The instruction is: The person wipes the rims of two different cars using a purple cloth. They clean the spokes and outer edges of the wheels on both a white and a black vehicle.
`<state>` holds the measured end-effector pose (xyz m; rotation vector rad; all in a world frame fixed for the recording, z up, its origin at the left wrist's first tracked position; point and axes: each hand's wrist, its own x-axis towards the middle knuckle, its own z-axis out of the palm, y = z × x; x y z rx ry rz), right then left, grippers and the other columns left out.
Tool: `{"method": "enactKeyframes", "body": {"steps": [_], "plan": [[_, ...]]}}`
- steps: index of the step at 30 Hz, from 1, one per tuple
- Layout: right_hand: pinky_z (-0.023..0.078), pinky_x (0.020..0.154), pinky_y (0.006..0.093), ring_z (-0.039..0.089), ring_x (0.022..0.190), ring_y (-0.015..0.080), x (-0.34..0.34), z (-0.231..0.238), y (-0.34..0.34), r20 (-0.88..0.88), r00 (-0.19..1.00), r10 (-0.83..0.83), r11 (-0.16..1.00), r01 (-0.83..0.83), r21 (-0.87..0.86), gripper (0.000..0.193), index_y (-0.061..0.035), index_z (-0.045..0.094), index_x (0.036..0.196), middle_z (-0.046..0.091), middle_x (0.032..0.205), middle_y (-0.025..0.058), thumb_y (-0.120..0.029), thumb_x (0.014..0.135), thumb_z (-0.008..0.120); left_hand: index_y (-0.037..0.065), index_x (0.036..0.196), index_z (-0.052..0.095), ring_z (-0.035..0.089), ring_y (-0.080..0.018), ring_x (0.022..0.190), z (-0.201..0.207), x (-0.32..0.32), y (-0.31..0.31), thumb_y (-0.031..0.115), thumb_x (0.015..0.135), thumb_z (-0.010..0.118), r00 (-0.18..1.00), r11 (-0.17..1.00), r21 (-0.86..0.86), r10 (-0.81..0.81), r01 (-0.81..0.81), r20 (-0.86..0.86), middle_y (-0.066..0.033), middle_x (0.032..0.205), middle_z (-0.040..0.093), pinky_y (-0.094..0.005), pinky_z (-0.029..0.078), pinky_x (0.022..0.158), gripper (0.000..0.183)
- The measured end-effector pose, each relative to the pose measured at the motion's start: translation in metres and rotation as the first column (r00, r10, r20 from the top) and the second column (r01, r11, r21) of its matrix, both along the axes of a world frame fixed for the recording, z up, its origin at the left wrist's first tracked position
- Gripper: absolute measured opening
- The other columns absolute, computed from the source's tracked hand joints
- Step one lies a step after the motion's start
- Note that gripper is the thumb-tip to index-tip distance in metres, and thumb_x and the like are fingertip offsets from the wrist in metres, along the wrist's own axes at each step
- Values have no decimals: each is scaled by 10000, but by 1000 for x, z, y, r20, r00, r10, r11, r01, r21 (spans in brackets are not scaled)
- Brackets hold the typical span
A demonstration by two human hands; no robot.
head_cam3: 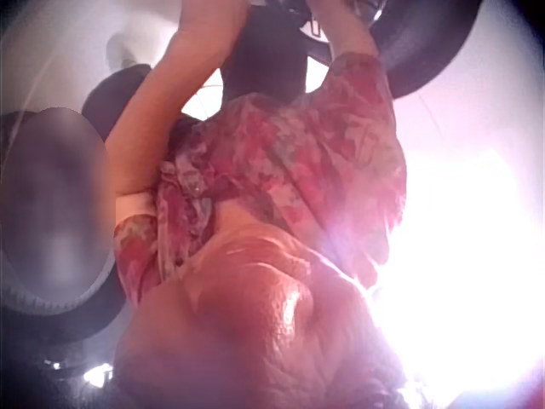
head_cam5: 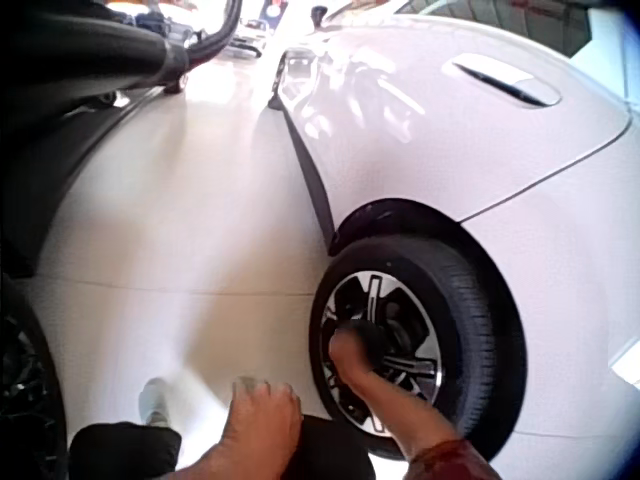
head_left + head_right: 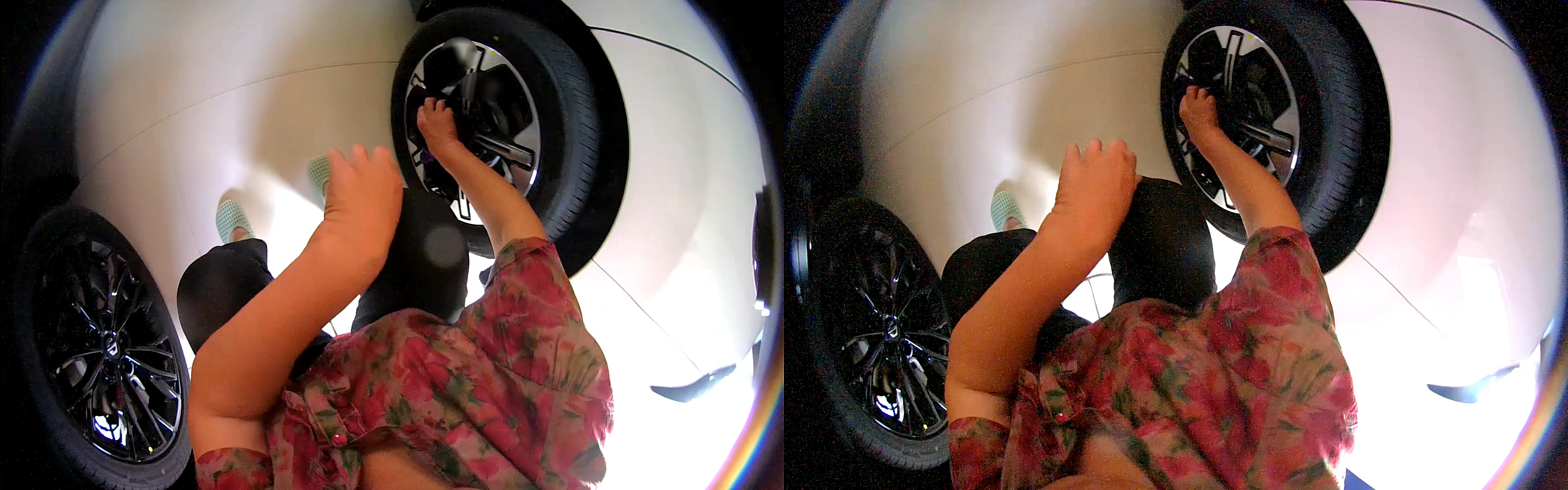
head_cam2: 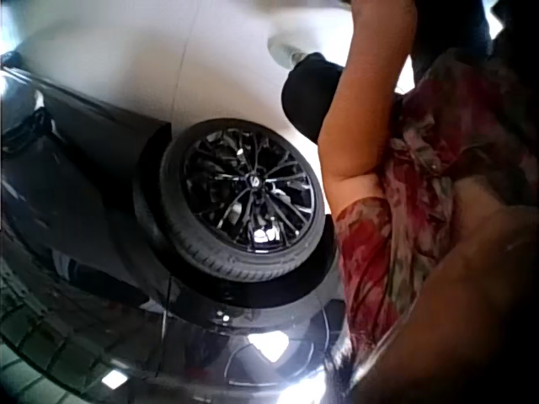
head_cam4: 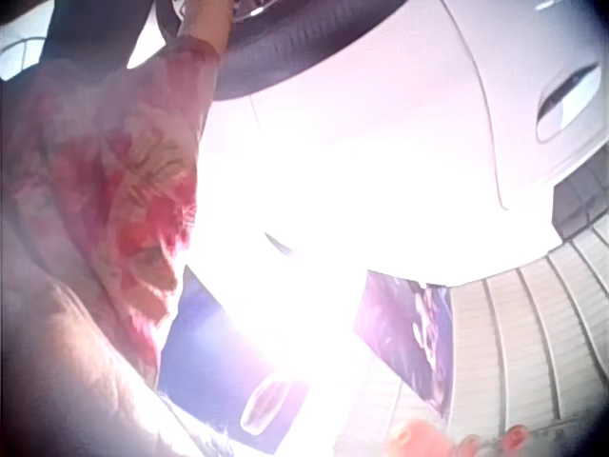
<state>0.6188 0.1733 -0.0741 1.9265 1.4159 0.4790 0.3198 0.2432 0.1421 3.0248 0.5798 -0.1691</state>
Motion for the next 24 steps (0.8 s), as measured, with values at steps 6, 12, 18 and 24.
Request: {"method": "enactKeyframes", "body": {"steps": [6,12,18,24], "plan": [[476,758,392,535,973,292,-9,55,-30,-32,997,-65,998,65,10,238,-66,631,989,538,1092,134,-124,765,688,132,1004,672,578,-219,959,-5,13,-1,340,879,600,999,999,-37,14,-12,37,-23,982,589,-390,443,757,254],[471,720,357,556,913,265,0,131,2,151,984,95,955,-133,265,261,-143,613,1036,558,922,75,-121,776,603,135,998,675,580,-230,967,-13,16,-4,339,883,593,998,997,-72,20,-16,54,-27,998,590,-396,448,754,248],[486,724,398,553,925,274,24,163,34,231,963,141,887,-227,403,337,-139,596,1125,554,1017,93,-121,790,630,145,983,681,584,-221,969,-10,14,1,343,890,586,999,1000,-17,-26,26,29,-27,1006,595,-387,453,744,238],[459,764,404,516,980,294,-5,116,15,196,974,111,971,-148,186,320,-80,619,1080,543,1078,129,-128,769,674,140,985,683,583,-224,972,-18,17,7,336,896,583,1000,1000,-15,-10,10,7,-27,1014,597,-387,454,749,238]]}}
